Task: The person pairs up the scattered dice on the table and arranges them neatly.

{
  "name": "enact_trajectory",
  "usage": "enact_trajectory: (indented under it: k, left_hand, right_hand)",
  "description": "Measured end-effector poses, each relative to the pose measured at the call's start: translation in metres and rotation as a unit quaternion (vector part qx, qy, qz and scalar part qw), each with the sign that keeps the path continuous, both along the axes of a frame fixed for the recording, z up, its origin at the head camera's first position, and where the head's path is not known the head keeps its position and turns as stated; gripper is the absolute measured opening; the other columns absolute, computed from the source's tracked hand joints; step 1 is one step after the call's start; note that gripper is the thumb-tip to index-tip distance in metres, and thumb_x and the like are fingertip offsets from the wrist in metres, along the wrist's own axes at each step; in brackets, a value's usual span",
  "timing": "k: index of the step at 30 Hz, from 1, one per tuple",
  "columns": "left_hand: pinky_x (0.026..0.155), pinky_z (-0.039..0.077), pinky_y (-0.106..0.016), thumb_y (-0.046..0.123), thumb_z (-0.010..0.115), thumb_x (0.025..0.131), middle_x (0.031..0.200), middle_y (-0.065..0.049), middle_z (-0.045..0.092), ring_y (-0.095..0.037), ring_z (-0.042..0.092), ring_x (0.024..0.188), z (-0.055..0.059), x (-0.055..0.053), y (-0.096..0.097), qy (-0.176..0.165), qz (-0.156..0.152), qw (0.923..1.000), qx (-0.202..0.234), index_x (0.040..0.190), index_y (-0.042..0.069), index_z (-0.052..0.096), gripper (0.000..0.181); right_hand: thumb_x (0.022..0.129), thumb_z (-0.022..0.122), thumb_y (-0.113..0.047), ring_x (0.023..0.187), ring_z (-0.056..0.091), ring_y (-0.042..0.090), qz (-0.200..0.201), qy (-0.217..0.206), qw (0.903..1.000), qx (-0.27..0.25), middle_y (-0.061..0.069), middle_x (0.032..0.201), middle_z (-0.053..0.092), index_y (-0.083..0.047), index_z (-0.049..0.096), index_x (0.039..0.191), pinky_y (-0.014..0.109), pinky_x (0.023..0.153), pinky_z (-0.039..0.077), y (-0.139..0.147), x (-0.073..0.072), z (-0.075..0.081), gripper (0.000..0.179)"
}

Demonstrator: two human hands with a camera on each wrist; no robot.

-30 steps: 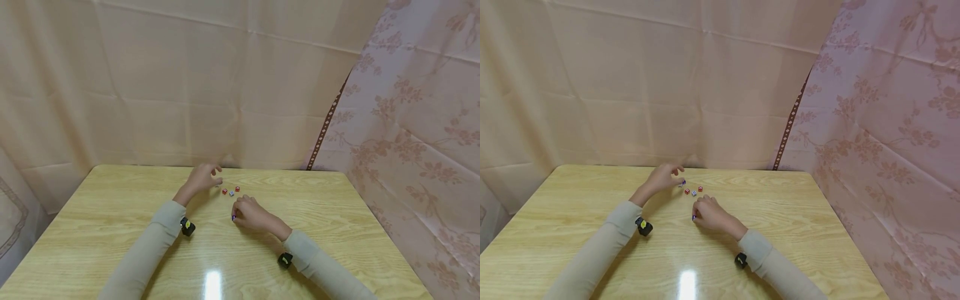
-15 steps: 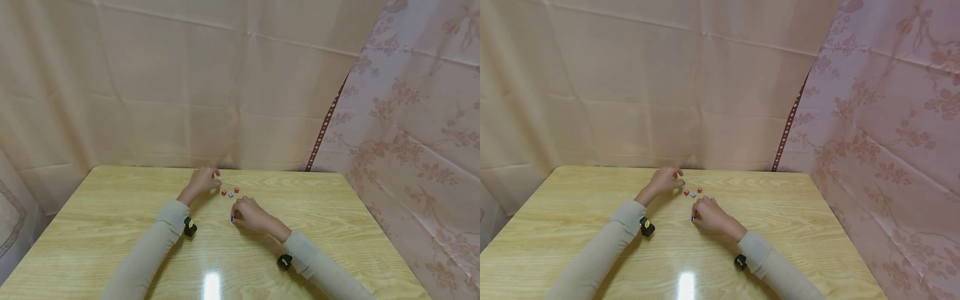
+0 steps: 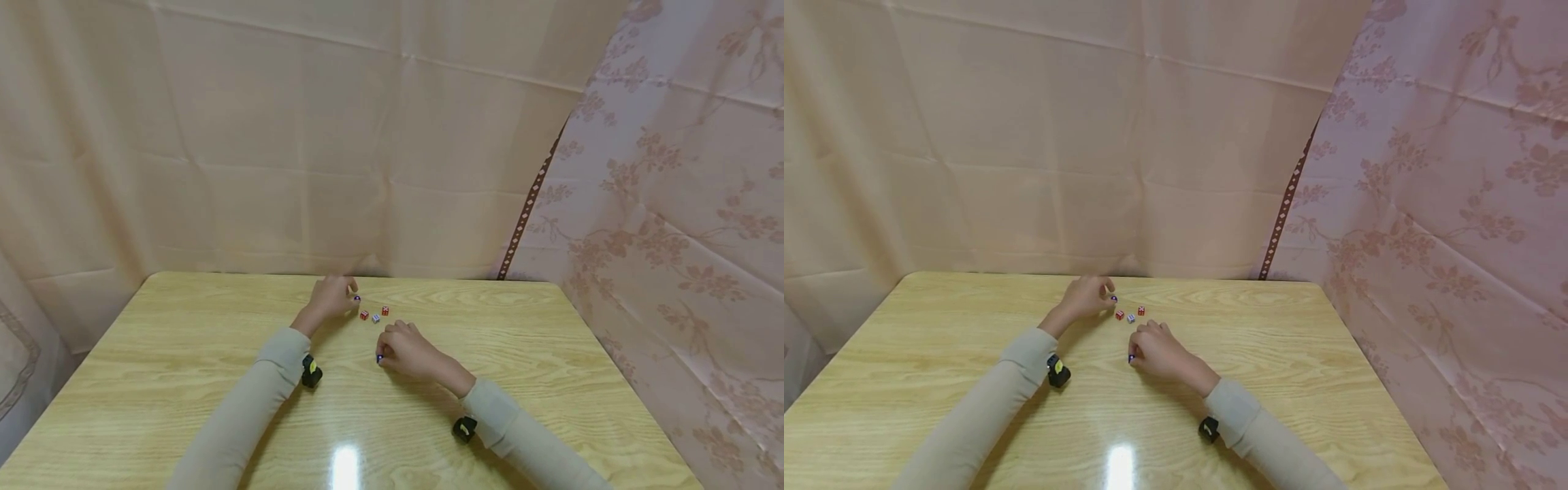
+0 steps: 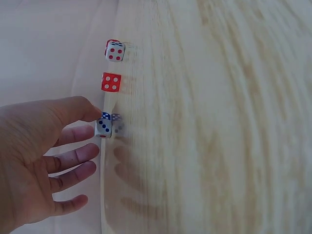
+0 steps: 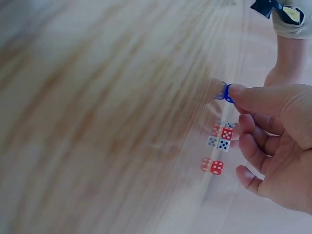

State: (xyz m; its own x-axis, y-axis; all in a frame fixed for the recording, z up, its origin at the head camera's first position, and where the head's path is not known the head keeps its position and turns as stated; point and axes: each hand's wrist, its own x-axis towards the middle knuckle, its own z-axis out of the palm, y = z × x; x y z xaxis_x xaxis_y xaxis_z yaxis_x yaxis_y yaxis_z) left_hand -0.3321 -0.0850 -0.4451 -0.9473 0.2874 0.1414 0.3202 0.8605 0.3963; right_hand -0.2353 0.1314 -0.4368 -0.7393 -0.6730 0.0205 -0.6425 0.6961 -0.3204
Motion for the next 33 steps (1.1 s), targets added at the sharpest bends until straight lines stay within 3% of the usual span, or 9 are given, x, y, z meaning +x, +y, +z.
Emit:
enact_trajectory:
  k: [17, 33]
  left_hand:
    - [0.088, 0.050, -0.054, 0.023, 0.078, 0.087, 0.095, -0.006, 0.072, -0.028, 0.065, 0.093, -0.0051, -0.0019, 0.0033, 0.004, 0.010, 0.9999, 0.001, 0.090, 0.009, 0.072, 0.015]
    - [0.075, 0.049, -0.044, 0.019, 0.074, 0.088, 0.080, -0.002, 0.067, -0.020, 0.060, 0.076, -0.0040, -0.0048, 0.0053, 0.013, 0.009, 0.9999, 0.006, 0.082, 0.011, 0.068, 0.012]
  right_hand:
    - [0.090, 0.078, -0.018, 0.085, 0.042, 0.012, -0.001, -0.002, 1.0000, -0.004, -0.007, 0.085, 0.057, -0.016, 0.071, 0.090, 0.033, 0.080, 0.029, -0.0001, -0.0001, 0.0019, 0.007]
    - [0.090, 0.078, -0.016, 0.084, 0.042, 0.012, -0.007, -0.012, 0.9999, -0.004, -0.006, 0.085, 0.059, -0.014, 0.071, 0.089, 0.033, 0.082, 0.030, -0.0018, 0.0004, 0.0031, 0.007]
